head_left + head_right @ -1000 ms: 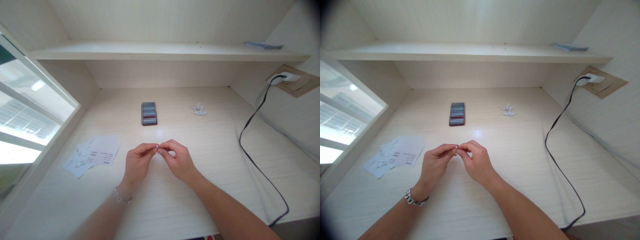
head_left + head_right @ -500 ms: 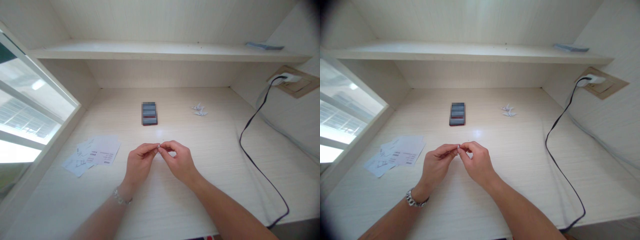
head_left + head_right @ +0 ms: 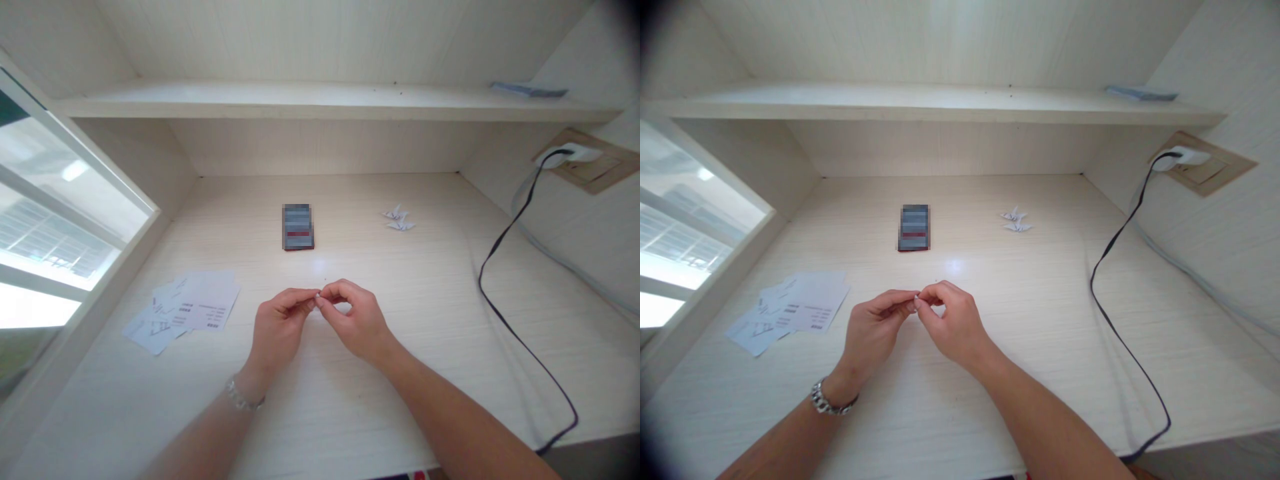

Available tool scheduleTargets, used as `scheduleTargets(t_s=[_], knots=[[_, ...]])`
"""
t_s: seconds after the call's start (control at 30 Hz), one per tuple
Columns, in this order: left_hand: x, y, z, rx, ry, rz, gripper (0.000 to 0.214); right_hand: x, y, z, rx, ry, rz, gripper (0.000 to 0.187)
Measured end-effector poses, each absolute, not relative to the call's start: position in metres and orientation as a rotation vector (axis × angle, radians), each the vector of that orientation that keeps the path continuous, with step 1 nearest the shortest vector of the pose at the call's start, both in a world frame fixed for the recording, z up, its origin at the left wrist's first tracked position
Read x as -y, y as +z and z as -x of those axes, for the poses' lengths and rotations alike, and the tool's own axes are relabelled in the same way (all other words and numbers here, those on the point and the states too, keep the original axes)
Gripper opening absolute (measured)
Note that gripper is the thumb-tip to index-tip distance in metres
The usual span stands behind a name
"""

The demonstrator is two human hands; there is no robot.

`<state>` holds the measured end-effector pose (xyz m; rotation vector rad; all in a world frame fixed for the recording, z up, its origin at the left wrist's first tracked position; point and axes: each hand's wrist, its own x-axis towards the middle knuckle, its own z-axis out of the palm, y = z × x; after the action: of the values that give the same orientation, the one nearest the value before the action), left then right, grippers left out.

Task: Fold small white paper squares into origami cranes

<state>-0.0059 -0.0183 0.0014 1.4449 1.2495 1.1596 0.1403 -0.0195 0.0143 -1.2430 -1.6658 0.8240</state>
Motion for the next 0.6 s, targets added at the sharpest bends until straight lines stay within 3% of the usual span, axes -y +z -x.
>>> scheduleTargets(t_s=[0.6], knots=[[0.0183,0.0049,0.0048,-1.130,1.165,-1.337,0.014,0.0229,0.0182,-0.1395,1.565,0.791,1.216,0.006]])
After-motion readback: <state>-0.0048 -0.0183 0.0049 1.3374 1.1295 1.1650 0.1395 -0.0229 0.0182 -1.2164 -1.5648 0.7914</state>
